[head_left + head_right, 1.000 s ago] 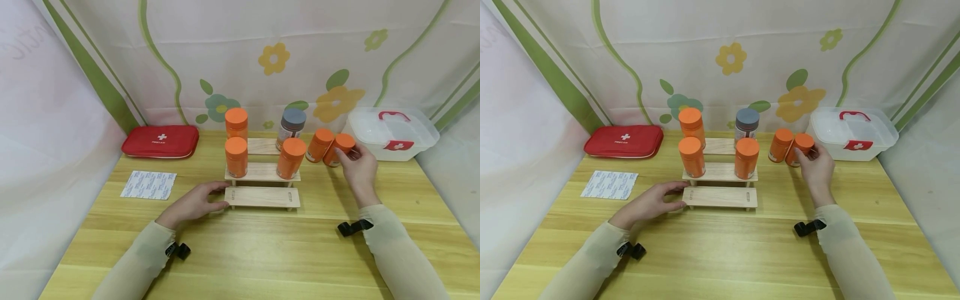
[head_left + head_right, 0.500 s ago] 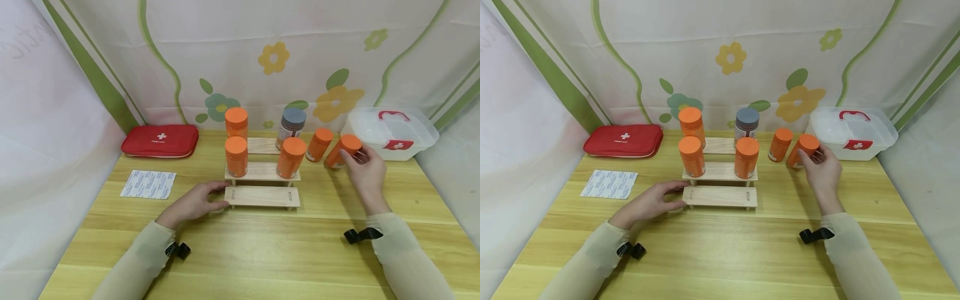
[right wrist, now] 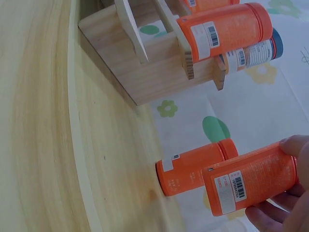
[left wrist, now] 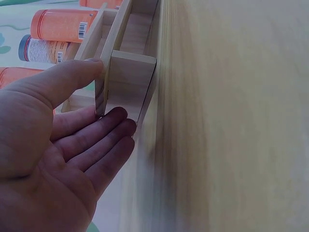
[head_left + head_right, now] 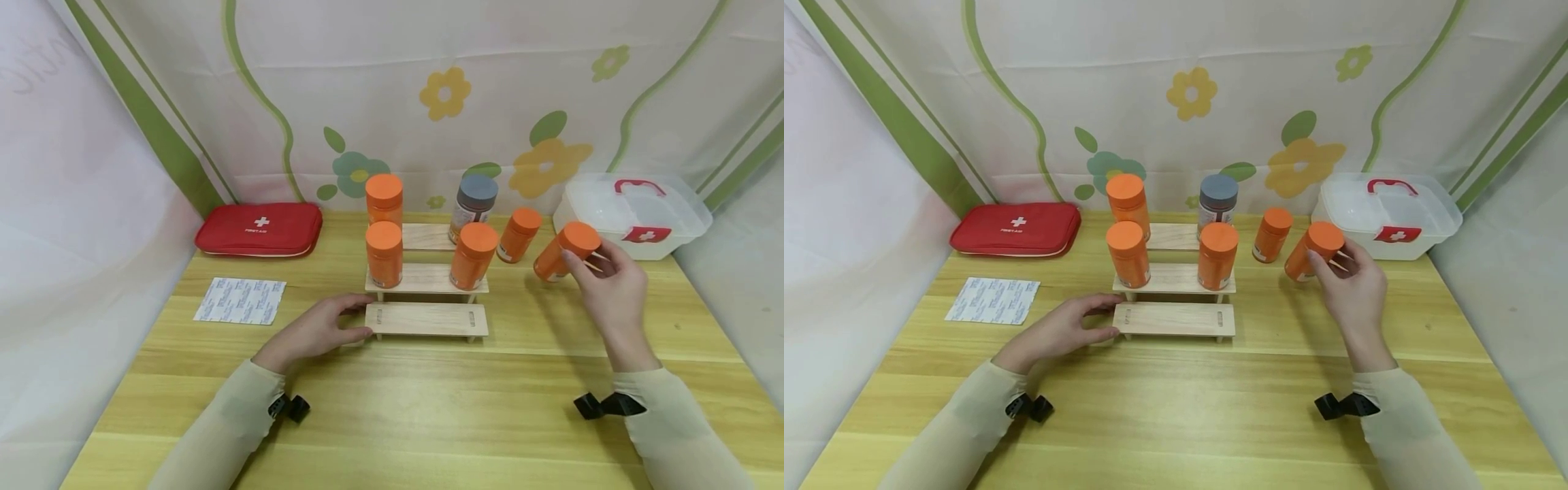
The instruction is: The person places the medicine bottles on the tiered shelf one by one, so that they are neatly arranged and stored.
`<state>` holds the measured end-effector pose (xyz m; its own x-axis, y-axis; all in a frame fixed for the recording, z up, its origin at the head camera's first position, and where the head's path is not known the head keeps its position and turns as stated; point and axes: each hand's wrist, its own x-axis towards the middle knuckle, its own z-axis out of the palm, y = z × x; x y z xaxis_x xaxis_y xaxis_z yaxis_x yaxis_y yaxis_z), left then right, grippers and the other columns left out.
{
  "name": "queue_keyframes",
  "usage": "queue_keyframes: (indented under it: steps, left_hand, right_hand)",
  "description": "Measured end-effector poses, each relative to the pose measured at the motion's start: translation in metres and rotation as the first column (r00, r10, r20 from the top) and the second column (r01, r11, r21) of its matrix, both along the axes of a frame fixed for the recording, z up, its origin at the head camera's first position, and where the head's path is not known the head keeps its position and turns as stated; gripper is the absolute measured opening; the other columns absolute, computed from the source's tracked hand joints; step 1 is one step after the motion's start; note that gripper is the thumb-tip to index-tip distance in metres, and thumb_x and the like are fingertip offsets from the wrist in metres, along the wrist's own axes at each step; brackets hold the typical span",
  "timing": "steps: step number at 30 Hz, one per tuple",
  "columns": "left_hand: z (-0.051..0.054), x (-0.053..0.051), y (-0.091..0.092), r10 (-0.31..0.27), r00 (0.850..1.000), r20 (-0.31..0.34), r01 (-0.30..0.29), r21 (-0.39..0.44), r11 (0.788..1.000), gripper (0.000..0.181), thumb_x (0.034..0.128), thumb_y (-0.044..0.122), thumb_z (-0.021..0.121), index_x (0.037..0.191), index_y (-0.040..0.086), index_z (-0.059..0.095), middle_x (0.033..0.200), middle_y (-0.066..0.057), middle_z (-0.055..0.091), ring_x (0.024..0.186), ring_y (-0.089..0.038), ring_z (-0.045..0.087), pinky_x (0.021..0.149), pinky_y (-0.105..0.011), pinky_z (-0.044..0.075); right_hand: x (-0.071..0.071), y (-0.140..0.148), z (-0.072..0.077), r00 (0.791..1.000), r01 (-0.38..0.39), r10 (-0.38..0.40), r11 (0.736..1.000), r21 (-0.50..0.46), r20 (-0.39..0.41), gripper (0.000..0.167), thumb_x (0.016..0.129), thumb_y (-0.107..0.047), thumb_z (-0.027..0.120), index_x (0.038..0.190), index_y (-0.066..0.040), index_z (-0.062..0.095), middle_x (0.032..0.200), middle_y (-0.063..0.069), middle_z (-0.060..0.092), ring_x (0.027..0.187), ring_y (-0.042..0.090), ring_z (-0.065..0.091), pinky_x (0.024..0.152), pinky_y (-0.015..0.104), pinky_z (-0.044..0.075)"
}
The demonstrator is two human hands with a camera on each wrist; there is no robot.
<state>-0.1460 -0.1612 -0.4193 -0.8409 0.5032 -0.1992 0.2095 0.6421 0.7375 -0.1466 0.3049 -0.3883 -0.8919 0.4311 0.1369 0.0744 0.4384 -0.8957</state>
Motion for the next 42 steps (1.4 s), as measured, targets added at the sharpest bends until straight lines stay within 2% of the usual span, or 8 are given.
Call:
queue_keyframes:
  steps: [14,18,22,28,33,42]
  left_hand:
    - [0.001,0.001,0.0,0.005,1.0,0.008,-0.005,0.004,1.0,0.063,0.0995,0.032,0.08,0.156,0.015,0.058,0.156,-0.009,0.062,0.145,-0.031,0.058,0.125,-0.055,0.045]
    - [0.001,0.001,0.0,0.004,1.0,0.008,-0.004,-0.001,1.0,0.064,0.0994,0.032,0.08,0.156,0.014,0.057,0.157,-0.009,0.061,0.145,-0.031,0.058,0.125,-0.055,0.045]
    - [0.001,0.001,0.0,0.001,1.0,0.0,-0.001,0.004,1.0,0.064,0.0993,0.031,0.081,0.156,0.013,0.057,0.156,-0.01,0.062,0.145,-0.031,0.058,0.125,-0.054,0.045]
    - [0.001,0.001,0.0,0.003,1.0,0.001,-0.003,0.01,1.0,0.065,0.0991,0.032,0.081,0.156,0.014,0.057,0.156,-0.009,0.062,0.145,-0.031,0.058,0.125,-0.055,0.045]
    - [0.0,0.0,-0.001,-0.001,1.0,-0.004,0.001,0.01,1.0,0.065,0.0991,0.032,0.081,0.156,0.013,0.057,0.156,-0.01,0.062,0.144,-0.032,0.058,0.125,-0.055,0.045]
    - [0.001,0.0,-0.001,0.004,1.0,0.008,-0.004,0.002,1.0,0.065,0.099,0.034,0.081,0.157,0.015,0.057,0.157,-0.009,0.061,0.146,-0.031,0.057,0.126,-0.055,0.043]
  right_hand:
    - [0.026,-0.013,0.015,0.997,-0.004,0.006,1.0,0.022,-0.078,0.055,0.096,-0.023,0.084,0.148,-0.015,0.067,0.132,-0.009,0.069,0.107,-0.005,0.067,0.087,0.003,0.054]
    - [0.033,-0.017,0.02,0.996,-0.021,0.026,0.998,0.056,-0.081,0.057,0.096,-0.022,0.084,0.149,-0.013,0.065,0.132,-0.011,0.069,0.106,-0.007,0.066,0.087,0.002,0.053]
    - [0.042,-0.022,0.024,0.99,-0.052,0.061,0.996,0.073,-0.124,0.057,0.094,-0.016,0.085,0.148,-0.01,0.066,0.128,-0.013,0.071,0.105,-0.007,0.068,0.086,0.003,0.054]
    - [0.055,-0.031,0.029,0.975,-0.109,0.126,0.989,0.099,-0.185,0.055,0.093,-0.007,0.085,0.145,-0.007,0.067,0.124,-0.017,0.072,0.105,-0.004,0.07,0.087,0.004,0.055]
    - [0.064,-0.039,0.033,0.96,-0.152,0.172,0.983,0.105,-0.219,0.054,0.091,0.0,0.084,0.143,-0.005,0.068,0.124,-0.016,0.073,0.106,-0.002,0.072,0.088,0.006,0.057]
    - [0.076,-0.054,0.034,0.899,-0.286,0.302,0.953,0.099,-0.318,0.057,0.086,0.018,0.078,0.14,0.005,0.066,0.128,-0.005,0.073,0.113,0.006,0.073,0.092,0.012,0.06]
